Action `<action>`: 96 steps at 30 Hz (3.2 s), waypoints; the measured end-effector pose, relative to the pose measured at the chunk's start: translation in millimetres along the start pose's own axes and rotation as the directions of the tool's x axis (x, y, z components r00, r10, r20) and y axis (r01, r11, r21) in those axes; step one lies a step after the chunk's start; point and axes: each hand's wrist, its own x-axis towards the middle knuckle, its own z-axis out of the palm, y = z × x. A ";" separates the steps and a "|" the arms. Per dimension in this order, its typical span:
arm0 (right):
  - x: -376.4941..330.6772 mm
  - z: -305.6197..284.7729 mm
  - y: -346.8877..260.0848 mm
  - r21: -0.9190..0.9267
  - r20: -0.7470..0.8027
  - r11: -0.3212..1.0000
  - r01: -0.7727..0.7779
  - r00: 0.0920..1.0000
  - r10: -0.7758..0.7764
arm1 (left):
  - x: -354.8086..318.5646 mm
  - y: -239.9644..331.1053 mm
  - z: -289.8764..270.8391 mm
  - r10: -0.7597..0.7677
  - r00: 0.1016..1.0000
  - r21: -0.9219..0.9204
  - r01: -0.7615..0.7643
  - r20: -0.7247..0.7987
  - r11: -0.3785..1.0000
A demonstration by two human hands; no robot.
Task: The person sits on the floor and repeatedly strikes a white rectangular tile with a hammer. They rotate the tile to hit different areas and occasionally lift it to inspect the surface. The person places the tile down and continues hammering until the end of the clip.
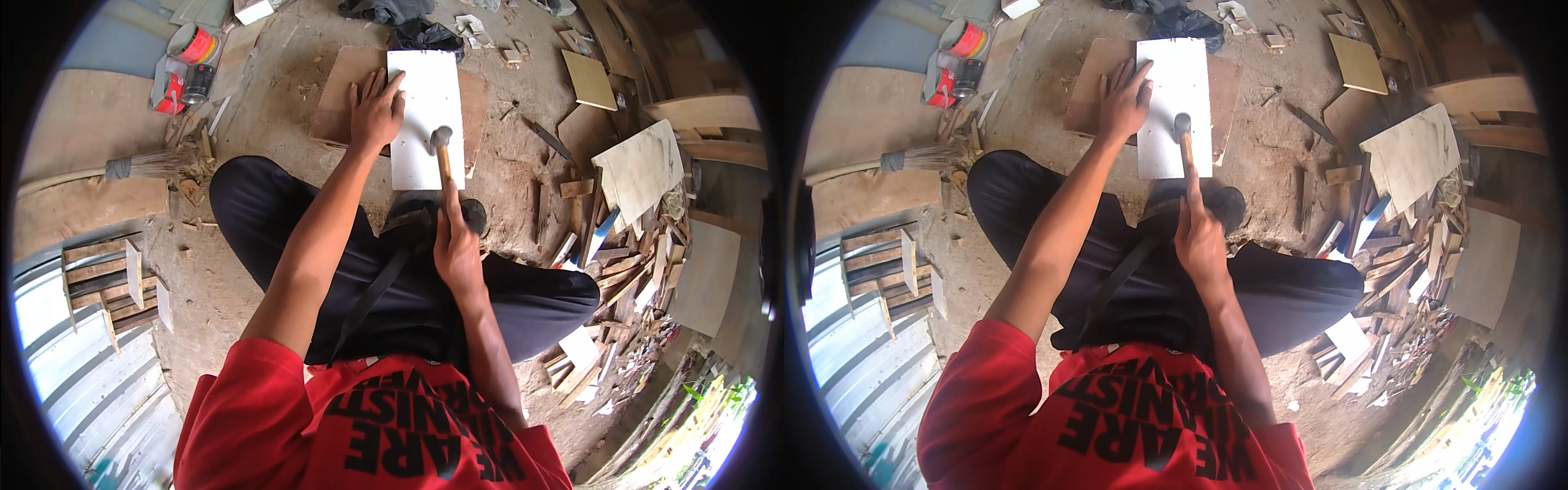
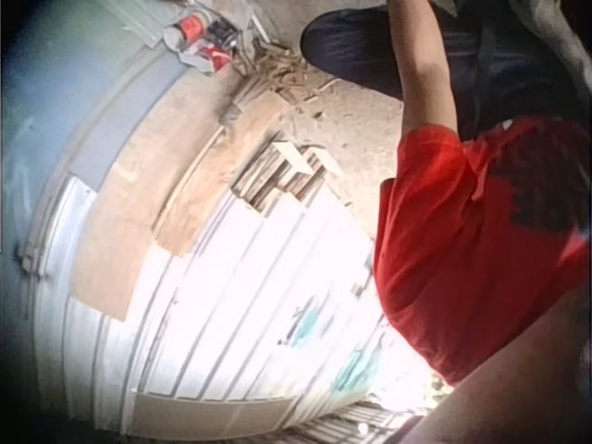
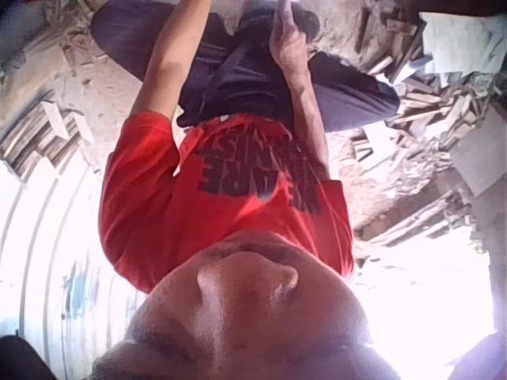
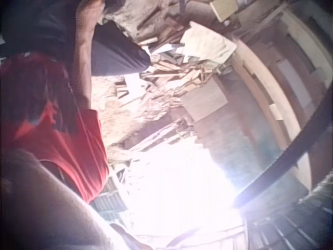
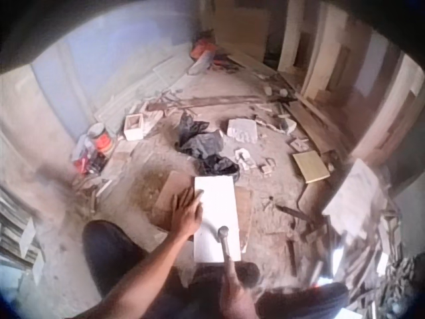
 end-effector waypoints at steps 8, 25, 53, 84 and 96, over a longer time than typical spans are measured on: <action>57.9 12.5 -5.1 -0.070 0.059 0.996 -0.058 0.996 0.063 | -1.5 -2.5 4.2 0.012 0.999 -0.054 -0.014 -0.040 0.998; 73.0 13.5 -14.1 -0.119 0.058 0.992 -0.038 0.997 0.045 | -4.6 -5.4 8.4 0.033 0.999 -0.052 -0.035 -0.040 0.998; 29.1 19.2 -37.6 -0.062 0.231 0.990 -0.126 0.963 0.137 | 0.6 -14.9 8.7 -0.074 0.983 -0.292 0.021 -0.170 0.956; 76.4 50.9 -7.9 -0.120 0.021 0.980 0.159 0.987 -0.157 | 1.6 2.7 -8.8 -0.087 0.985 -0.190 0.058 -0.151 0.980; 95.1 50.3 -13.1 -0.131 0.088 0.986 0.099 0.992 -0.088 | -1.6 1.3 -6.3 -0.086 0.986 -0.217 0.054 -0.143 0.975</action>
